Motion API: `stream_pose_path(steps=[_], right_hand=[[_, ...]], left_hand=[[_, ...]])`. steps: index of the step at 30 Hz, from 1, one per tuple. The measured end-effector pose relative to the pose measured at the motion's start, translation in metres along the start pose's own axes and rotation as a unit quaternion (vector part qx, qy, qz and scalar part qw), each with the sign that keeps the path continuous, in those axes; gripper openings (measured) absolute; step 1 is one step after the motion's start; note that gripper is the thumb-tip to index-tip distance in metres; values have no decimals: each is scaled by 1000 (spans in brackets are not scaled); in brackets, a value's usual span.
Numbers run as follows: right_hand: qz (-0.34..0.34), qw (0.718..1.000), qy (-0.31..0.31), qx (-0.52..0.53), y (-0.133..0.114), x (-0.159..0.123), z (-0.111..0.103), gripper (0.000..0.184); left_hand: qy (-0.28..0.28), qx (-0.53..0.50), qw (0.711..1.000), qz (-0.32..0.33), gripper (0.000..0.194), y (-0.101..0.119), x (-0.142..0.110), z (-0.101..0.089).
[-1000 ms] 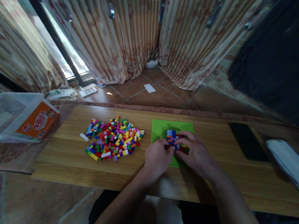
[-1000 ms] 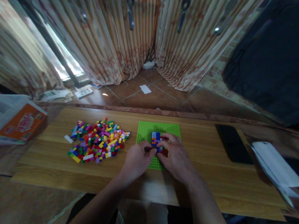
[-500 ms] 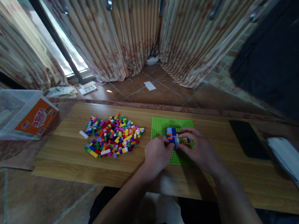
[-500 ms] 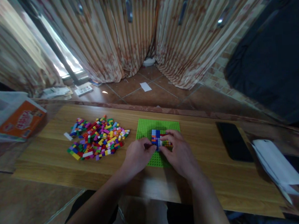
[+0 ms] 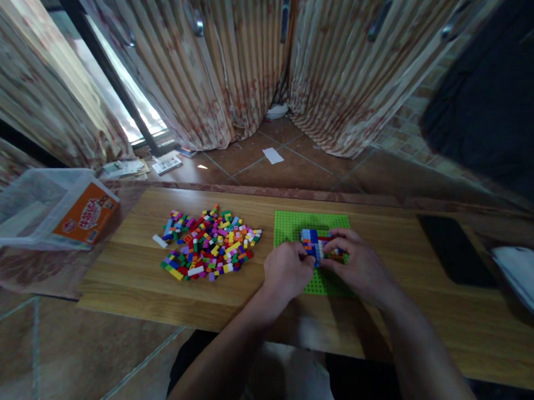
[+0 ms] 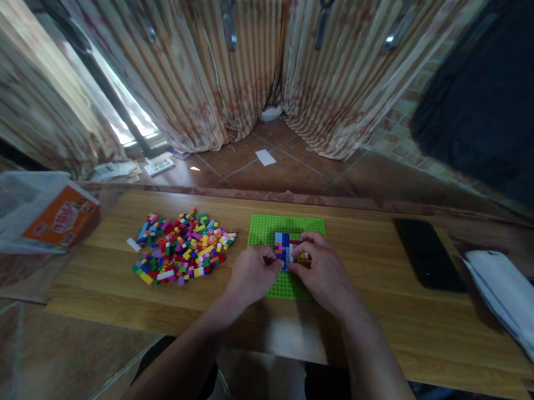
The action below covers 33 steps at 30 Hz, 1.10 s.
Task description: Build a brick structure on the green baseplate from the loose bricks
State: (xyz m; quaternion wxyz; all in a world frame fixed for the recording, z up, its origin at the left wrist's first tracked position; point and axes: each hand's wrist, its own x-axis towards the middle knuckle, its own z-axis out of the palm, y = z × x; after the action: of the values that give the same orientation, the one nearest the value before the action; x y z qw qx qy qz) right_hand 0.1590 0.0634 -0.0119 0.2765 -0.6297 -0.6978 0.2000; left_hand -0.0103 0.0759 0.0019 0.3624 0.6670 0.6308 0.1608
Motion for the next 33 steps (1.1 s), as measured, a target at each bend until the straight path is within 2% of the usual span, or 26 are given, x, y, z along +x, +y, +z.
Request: stream_pose_path(steps=[7,11,16,19,23,26,33], right_hand=[[-20,1000,16,-10,7,1,2,14],[-19,999,38,2,1,5,0,23],[-36,994,97,39,-27,5,5,20],[-70,994,70,36,-47,3,17,15],[-129,991,13,32,-67,2,40,16],[-145,989,-11,22,-75,4,56,16],[-175,983,-58,-8,-86,7,91,24]], left_hand=[[8,-32,999,32,18,-7,-2,2],[13,-113,993,43,18,-13,-4,0],[104,-267,956,70,26,-18,-3,-15],[156,-363,914,92,28,-23,0,-28],[202,-446,868,83,31,-29,2,-43],[221,-457,858,79,32,-31,-1,-50],[261,-431,856,112,30,-27,-20,-57]])
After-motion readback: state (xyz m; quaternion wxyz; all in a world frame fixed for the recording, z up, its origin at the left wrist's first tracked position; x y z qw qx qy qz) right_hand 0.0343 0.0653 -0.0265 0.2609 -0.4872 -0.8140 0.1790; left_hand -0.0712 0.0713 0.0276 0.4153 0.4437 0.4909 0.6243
